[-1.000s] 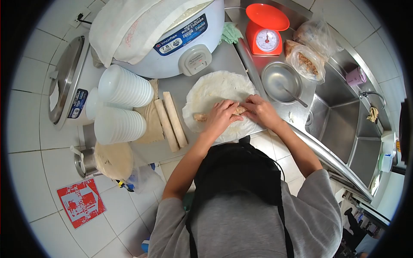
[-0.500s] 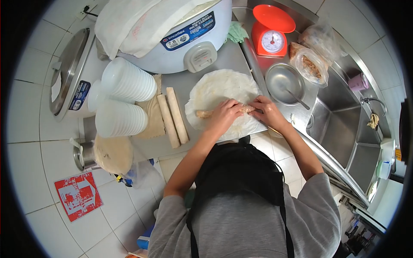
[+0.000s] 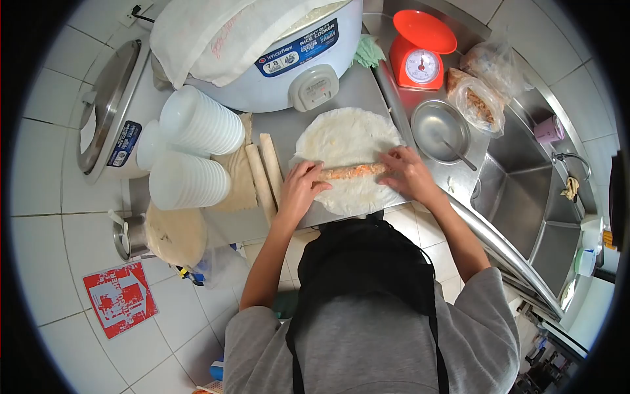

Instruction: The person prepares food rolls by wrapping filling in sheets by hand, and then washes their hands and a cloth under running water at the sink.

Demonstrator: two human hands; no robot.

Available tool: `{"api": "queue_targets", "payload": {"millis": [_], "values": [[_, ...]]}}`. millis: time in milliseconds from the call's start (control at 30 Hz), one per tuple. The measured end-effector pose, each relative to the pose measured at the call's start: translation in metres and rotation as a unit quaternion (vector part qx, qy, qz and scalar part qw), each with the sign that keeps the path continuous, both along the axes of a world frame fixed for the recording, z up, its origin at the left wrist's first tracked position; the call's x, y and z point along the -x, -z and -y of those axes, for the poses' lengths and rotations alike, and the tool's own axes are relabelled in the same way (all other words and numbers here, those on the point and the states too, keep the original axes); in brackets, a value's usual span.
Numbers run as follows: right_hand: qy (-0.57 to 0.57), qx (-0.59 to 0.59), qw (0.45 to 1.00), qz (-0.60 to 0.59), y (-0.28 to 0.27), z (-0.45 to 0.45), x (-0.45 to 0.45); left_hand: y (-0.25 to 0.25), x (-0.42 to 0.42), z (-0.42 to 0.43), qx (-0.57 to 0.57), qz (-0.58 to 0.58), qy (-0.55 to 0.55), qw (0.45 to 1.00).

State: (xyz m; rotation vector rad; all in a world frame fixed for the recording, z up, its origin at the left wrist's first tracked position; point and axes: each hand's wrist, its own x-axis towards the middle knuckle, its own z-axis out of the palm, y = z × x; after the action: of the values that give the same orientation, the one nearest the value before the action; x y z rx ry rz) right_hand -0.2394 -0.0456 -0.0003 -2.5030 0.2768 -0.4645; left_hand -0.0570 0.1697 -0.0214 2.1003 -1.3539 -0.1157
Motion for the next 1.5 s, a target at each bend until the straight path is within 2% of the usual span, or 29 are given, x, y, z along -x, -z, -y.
{"api": "queue_targets", "payload": {"millis": [133, 267, 333, 433, 467, 567, 800, 933, 1067, 1200, 1300, 1433, 1467, 1500], "values": [[-0.062, 0.037, 0.997, 0.005, 0.005, -0.011, -0.023, -0.005, 0.0, 0.008, -0.014, 0.007, 0.022, 1.0], [-0.045, 0.053, 0.998, 0.006, 0.001, -0.015, -0.026, -0.008, 0.01, 0.027, -0.026, -0.023, 0.081, 0.996], [-0.014, 0.051, 0.998, 0.031, -0.007, -0.018, -0.017, -0.009, 0.011, 0.027, 0.0, -0.016, 0.078, 0.997], [-0.097, 0.07, 0.992, 0.028, -0.005, -0.018, 0.012, -0.022, 0.009, 0.01, 0.009, 0.0, 0.014, 1.0], [-0.157, 0.076, 0.985, 0.009, -0.006, -0.021, 0.022, -0.026, 0.008, -0.002, 0.005, 0.007, -0.014, 1.0], [-0.191, 0.074, 0.979, -0.001, 0.008, -0.031, 0.03, -0.024, 0.009, -0.031, 0.043, 0.04, -0.031, 0.998], [-0.218, 0.071, 0.973, 0.025, 0.014, -0.034, 0.023, -0.016, 0.037, -0.054, 0.049, 0.009, 0.018, 0.999], [-0.164, 0.036, 0.984, 0.054, 0.007, -0.033, 0.011, -0.017, 0.028, -0.041, -0.021, 0.03, 0.037, 0.999], [-0.099, 0.018, 0.992, 0.075, -0.005, -0.023, -0.003, -0.013, 0.015, -0.03, -0.033, 0.02, 0.051, 0.998], [-0.032, -0.006, 0.997, 0.076, -0.002, -0.019, -0.016, -0.024, -0.002, -0.022, -0.01, -0.059, 0.035, 0.998], [0.027, 0.006, 0.995, 0.096, 0.004, -0.012, -0.031, -0.02, -0.017, -0.012, 0.019, -0.182, -0.016, 0.983], [0.097, 0.017, 0.989, 0.113, 0.01, 0.001, -0.063, -0.003, -0.039, 0.014, 0.089, -0.18, -0.059, 0.978], [0.101, 0.021, 0.989, 0.11, 0.013, 0.004, -0.07, -0.008, -0.04, 0.017, 0.033, -0.125, -0.069, 0.989], [0.105, 0.026, 0.988, 0.106, 0.017, 0.008, -0.077, -0.013, -0.037, 0.021, 0.044, -0.039, -0.078, 0.995]]}}
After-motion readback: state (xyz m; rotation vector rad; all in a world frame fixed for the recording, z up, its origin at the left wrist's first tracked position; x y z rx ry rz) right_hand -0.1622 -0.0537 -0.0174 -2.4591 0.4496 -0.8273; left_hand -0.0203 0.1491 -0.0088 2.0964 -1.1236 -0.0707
